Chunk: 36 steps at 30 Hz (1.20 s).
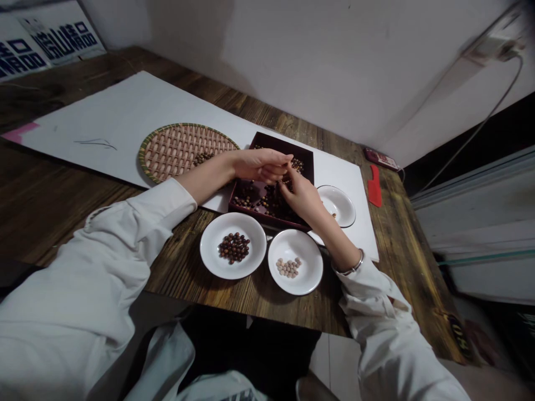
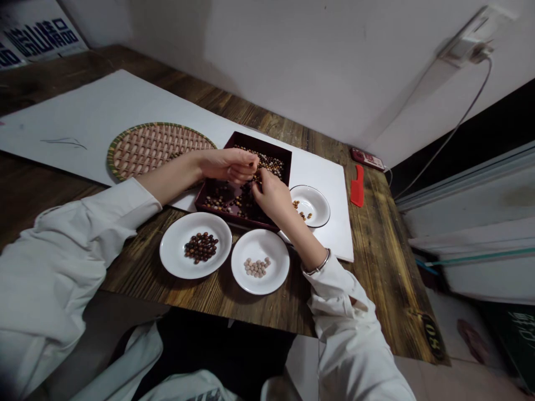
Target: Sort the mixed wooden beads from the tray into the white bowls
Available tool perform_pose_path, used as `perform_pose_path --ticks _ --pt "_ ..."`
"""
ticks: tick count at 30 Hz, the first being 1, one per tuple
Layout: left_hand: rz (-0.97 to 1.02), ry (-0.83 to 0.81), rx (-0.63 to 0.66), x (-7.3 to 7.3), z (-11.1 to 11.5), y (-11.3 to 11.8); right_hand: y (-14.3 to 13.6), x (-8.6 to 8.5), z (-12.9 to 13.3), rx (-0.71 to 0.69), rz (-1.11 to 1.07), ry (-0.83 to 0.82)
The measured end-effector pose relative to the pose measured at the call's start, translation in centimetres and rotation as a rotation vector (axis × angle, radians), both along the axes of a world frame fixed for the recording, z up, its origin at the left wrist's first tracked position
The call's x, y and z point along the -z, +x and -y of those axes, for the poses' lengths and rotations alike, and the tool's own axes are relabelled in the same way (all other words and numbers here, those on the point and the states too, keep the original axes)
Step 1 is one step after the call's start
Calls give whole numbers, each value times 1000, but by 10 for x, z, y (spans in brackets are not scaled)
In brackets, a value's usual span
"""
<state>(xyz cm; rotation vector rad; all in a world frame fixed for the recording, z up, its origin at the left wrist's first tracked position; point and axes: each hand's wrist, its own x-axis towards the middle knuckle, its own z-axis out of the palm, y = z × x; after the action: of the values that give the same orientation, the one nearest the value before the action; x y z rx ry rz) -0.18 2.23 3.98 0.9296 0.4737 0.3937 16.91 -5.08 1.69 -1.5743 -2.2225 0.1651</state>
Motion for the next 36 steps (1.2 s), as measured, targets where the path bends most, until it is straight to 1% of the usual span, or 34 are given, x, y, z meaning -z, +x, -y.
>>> perform_pose_path --ticks 7,9,11,14,17,19,20,23,24,26,29,31,36 --pt "-103 -71 -59 -4 6 -4 0 -2 1 0 0 -22" --pt "-136 -71 -89 -5 7 -3 0 -3 1 -3 -4 -24" --pt "-153 -47 -88 -5 7 -3 0 -4 2 -4 -5 -28" --pt "-153 33 -7 -4 6 -5 0 -5 2 -4 -1 -39" --pt "-141 114 139 -3 4 -7 -1 -6 2 -1 10 -48" --pt "-166 113 206 -3 5 -8 -1 -6 2 -1 12 -54" --pt "-206 89 191 -3 5 -7 -1 -6 2 -2 9 -56" --pt "-390 -12 49 -5 9 -6 -1 -6 2 -4 -5 -56" --pt "-434 -31 23 -5 9 -5 -1 -6 2 -3 -8 -56" --pt "-484 -37 30 -4 10 -4 0 -6 1 0 -10 -60" --pt "-506 -10 42 -2 8 -4 -1 -5 1 7 -8 -67" --pt "-507 27 72 0 6 -5 0 -4 1 6 -11 -57" --pt "-493 164 264 1 5 -5 0 -4 1 -3 -7 -46"
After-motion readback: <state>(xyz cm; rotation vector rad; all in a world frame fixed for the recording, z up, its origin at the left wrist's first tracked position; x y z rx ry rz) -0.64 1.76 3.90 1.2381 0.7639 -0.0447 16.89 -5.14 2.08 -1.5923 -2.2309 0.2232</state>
